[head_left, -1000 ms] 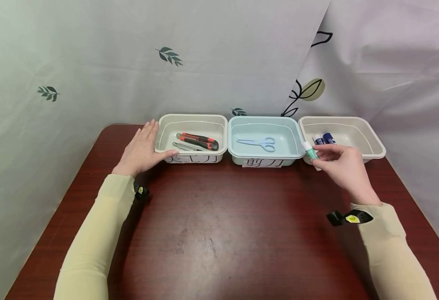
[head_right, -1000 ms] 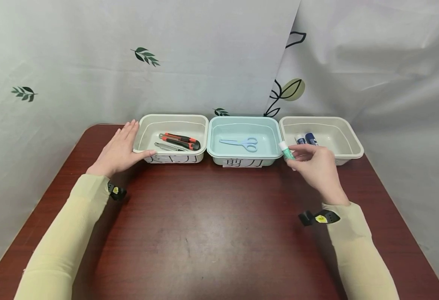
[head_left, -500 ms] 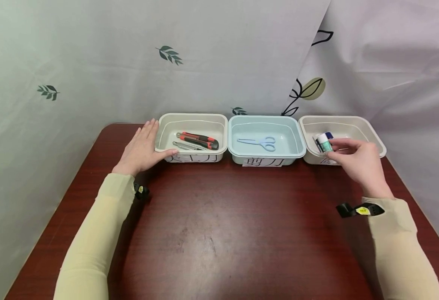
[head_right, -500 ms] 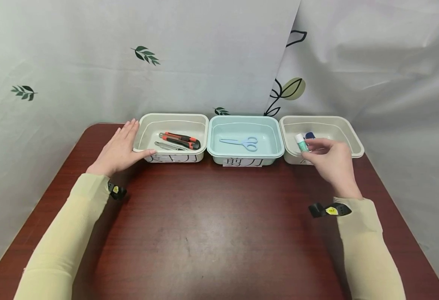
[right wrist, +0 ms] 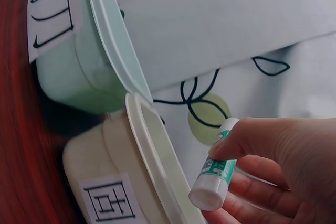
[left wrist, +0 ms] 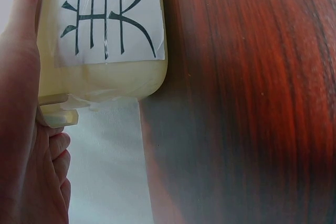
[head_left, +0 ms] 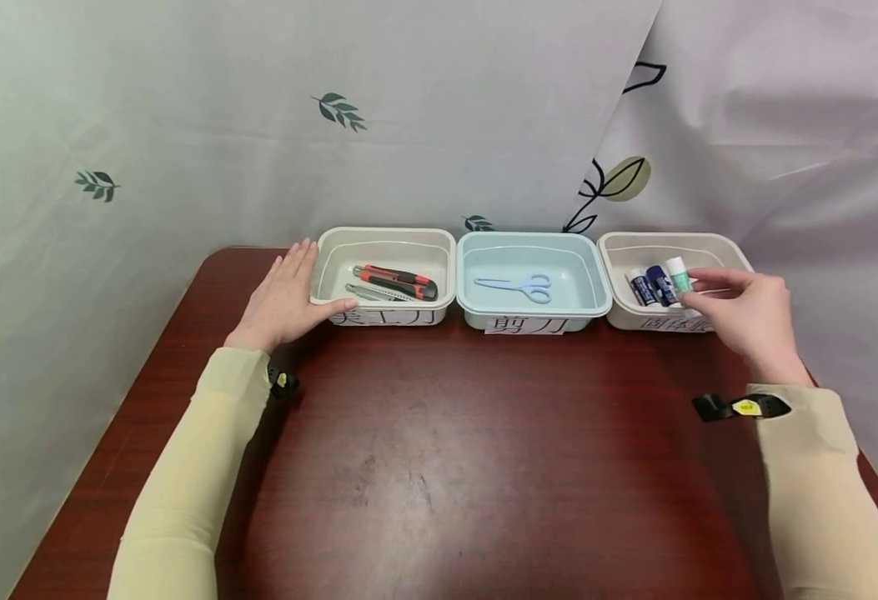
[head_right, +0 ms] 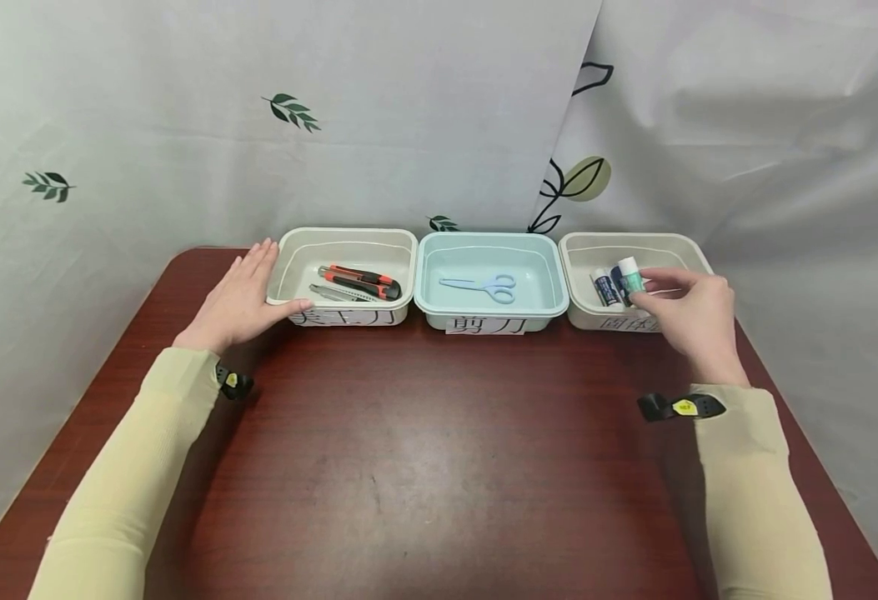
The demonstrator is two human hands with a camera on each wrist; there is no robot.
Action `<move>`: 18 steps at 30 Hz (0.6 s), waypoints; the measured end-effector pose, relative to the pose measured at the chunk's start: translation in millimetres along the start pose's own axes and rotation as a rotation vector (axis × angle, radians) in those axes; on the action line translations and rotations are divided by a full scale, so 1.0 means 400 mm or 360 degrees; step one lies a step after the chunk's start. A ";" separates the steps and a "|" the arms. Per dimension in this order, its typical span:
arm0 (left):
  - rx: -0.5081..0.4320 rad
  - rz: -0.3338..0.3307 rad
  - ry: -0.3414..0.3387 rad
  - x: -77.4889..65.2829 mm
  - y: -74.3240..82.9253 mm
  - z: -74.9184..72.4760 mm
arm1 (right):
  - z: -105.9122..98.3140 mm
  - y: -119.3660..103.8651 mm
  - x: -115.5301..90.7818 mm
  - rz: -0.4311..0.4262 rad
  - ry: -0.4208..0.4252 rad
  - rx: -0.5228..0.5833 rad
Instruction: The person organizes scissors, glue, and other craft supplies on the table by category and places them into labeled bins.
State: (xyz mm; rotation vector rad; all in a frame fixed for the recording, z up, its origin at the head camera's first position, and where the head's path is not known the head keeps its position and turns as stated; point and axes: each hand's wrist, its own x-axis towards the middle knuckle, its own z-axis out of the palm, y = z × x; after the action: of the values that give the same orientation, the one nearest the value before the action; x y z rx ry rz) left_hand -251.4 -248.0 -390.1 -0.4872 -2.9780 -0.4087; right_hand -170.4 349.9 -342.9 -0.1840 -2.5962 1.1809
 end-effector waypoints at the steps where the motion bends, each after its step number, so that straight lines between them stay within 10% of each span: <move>1: -0.0002 0.0001 0.0001 0.000 0.000 0.000 | -0.003 0.003 0.003 0.0012 0.0002 -0.0003; 18: -0.0017 -0.0004 -0.0001 0.000 0.000 0.000 | -0.036 0.032 0.084 0.0097 0.0069 -0.0066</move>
State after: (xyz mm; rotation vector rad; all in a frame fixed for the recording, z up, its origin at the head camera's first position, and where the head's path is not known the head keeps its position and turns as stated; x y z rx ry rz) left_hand -251.5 -248.0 -390.3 -0.4843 -2.9789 -0.4249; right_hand -197.9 376.3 -336.8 -0.2963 -2.5960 1.1307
